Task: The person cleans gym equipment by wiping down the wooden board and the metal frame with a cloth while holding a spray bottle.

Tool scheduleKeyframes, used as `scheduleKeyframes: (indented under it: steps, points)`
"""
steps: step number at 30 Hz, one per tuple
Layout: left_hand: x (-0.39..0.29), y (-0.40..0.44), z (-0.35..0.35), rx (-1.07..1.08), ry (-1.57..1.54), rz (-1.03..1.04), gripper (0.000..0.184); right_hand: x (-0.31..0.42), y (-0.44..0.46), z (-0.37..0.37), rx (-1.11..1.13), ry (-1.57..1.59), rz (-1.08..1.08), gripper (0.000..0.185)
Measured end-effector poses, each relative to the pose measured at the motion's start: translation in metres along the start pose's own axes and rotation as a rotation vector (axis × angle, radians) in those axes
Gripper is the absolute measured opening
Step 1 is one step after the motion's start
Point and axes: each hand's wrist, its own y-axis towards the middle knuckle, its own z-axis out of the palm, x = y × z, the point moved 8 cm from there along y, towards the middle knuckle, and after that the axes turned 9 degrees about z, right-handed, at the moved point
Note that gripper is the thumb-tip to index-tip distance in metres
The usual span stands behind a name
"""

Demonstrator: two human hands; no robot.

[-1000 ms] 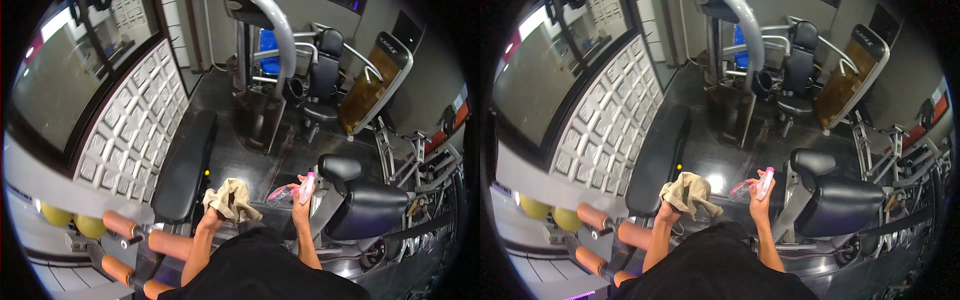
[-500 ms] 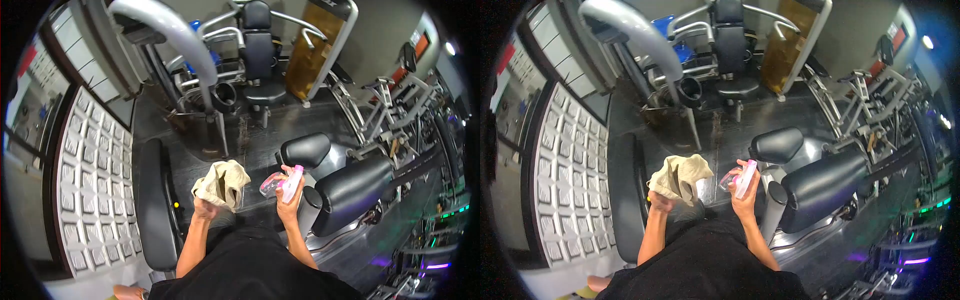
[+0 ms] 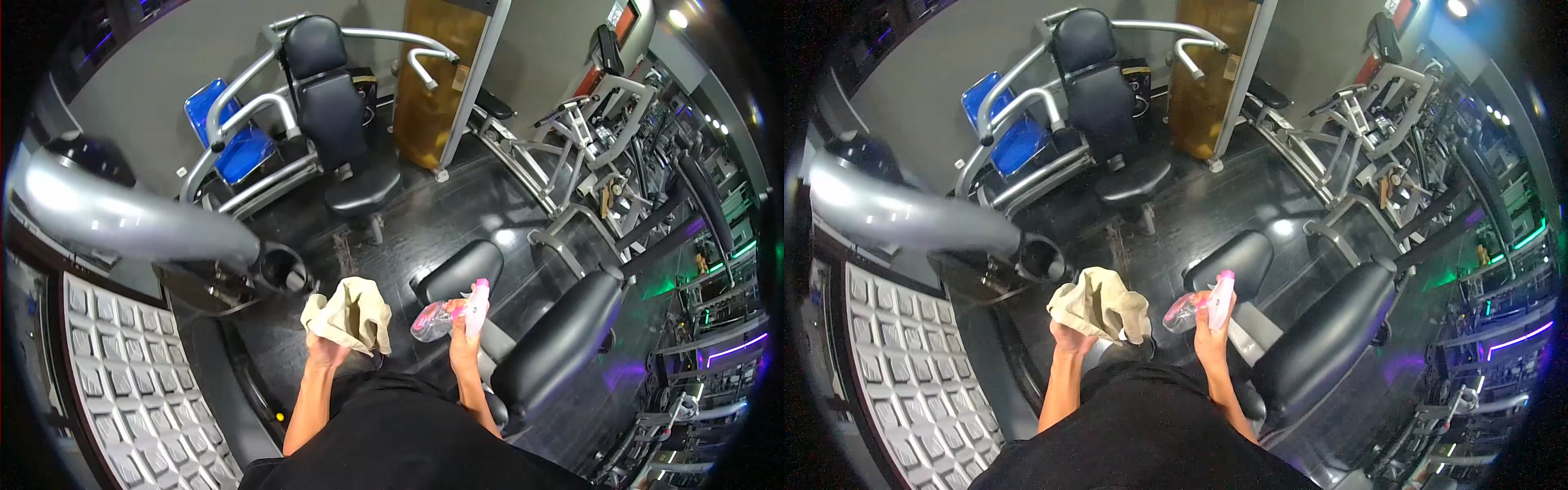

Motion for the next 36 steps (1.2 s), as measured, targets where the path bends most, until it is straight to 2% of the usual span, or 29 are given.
scheduleKeyframes:
  steps: [4, 6, 13, 16, 19, 22, 24, 26, 27, 28, 29, 30, 32, 33, 34, 36]
  points:
    - [0.013, 0.060, 0.015, 0.072, 0.094, -0.118, 0.061, -0.010, 0.052, -0.002, -0.043, 0.052, 0.037, 0.052]
    - [0.026, 0.077, 0.003, 0.032, 0.150, -0.179, 0.063, -0.020, 0.064, -0.007, -0.079, 0.058, 0.075, 0.049]
    - [0.060, 0.137, -0.038, -0.108, 0.108, -0.203, 0.063, -0.043, 0.113, -0.010, -0.142, 0.110, 0.136, 0.046]
    - [0.073, 0.162, -0.042, -0.141, 0.072, -0.192, 0.062, -0.059, 0.146, -0.012, -0.158, 0.146, 0.145, 0.044]
    - [0.084, 0.193, -0.029, -0.156, 0.171, -0.262, 0.059, -0.063, 0.193, -0.014, -0.176, 0.113, 0.114, 0.041]
    - [0.114, 0.226, -0.042, -0.137, 0.204, -0.303, 0.060, -0.049, 0.243, -0.012, -0.203, 0.031, 0.050, 0.052]
    - [0.136, 0.251, -0.061, -0.173, 0.185, -0.332, 0.060, -0.068, 0.281, -0.016, -0.182, 0.077, 0.060, 0.053]
    - [0.153, 0.284, -0.061, -0.157, 0.187, -0.315, 0.054, -0.094, 0.322, -0.021, -0.131, 0.074, 0.099, 0.055]
    - [0.160, 0.305, -0.056, -0.104, 0.219, -0.314, 0.048, -0.081, 0.342, -0.018, -0.181, 0.157, 0.138, 0.045]
    - [0.165, 0.335, -0.036, -0.044, 0.248, -0.312, 0.044, -0.085, 0.364, -0.021, -0.190, 0.165, 0.132, 0.045]
    - [0.173, 0.356, -0.021, -0.122, 0.387, -0.309, 0.036, -0.089, 0.386, -0.024, -0.148, 0.201, 0.127, 0.046]
    - [0.188, 0.380, -0.016, -0.110, 0.386, -0.322, 0.036, -0.093, 0.406, -0.029, -0.111, 0.232, 0.126, 0.046]
    - [0.231, 0.419, -0.006, 0.237, 0.983, -0.567, 0.038, -0.094, 0.445, -0.048, -0.124, 0.131, 0.099, 0.048]
    - [0.249, 0.433, 0.015, 0.496, 1.232, -0.939, 0.045, -0.086, 0.463, -0.052, -0.100, 0.047, 0.101, 0.049]
    - [0.269, 0.449, 0.011, 0.750, 1.477, -0.776, 0.042, -0.083, 0.480, -0.056, -0.079, -0.031, 0.107, 0.051]
    - [0.293, 0.478, 0.016, 0.950, 2.004, -0.634, 0.035, -0.093, 0.514, -0.075, -0.099, -0.016, 0.149, 0.053]
